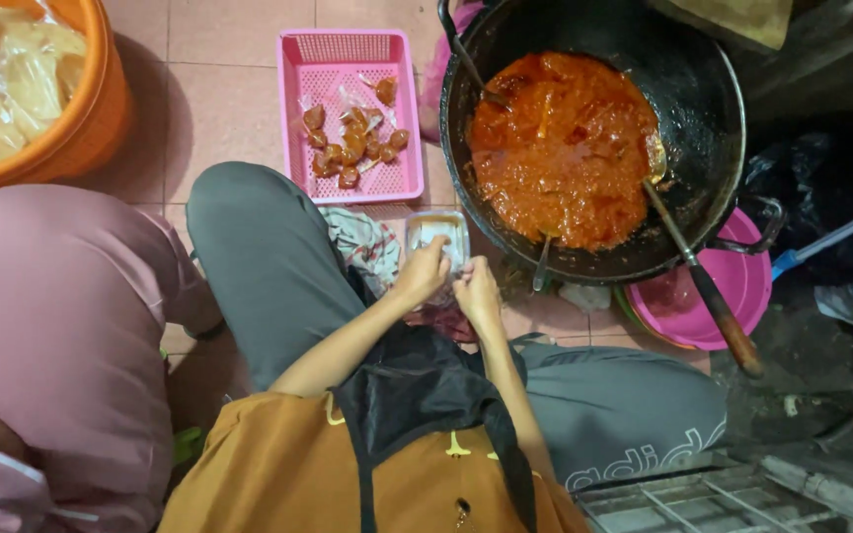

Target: Packing cooked food from a wok into small plastic bags.

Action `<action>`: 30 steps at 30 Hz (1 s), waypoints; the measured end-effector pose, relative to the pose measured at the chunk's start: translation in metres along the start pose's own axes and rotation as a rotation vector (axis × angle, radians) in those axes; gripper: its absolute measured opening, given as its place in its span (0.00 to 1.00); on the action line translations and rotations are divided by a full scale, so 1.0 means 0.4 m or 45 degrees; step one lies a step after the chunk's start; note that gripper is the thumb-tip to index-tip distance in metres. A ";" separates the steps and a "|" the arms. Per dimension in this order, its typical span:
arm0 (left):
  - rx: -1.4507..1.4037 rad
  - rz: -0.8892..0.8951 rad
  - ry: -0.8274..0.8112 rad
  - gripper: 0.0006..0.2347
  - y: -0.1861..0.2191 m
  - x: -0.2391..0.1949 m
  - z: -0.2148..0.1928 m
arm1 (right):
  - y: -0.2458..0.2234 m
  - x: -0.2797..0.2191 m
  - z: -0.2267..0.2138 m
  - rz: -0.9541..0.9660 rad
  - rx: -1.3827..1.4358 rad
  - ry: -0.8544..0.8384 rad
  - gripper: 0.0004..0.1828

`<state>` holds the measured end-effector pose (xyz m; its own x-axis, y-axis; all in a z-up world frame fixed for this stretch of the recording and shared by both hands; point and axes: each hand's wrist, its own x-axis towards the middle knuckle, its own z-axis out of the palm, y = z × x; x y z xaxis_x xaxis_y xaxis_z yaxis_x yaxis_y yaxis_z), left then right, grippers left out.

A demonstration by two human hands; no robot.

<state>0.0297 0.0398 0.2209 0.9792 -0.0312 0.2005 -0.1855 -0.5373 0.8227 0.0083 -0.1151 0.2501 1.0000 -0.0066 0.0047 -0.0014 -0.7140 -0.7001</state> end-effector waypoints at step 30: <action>-1.753 -0.567 -0.548 0.21 0.086 0.036 -0.048 | -0.036 0.046 -0.053 0.433 1.801 -0.384 0.13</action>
<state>0.0357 0.0371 0.2625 0.8778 -0.4522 -0.1584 0.4340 0.6101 0.6629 0.0266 -0.1198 0.2756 0.9174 0.2383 -0.3187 -0.3979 0.5495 -0.7346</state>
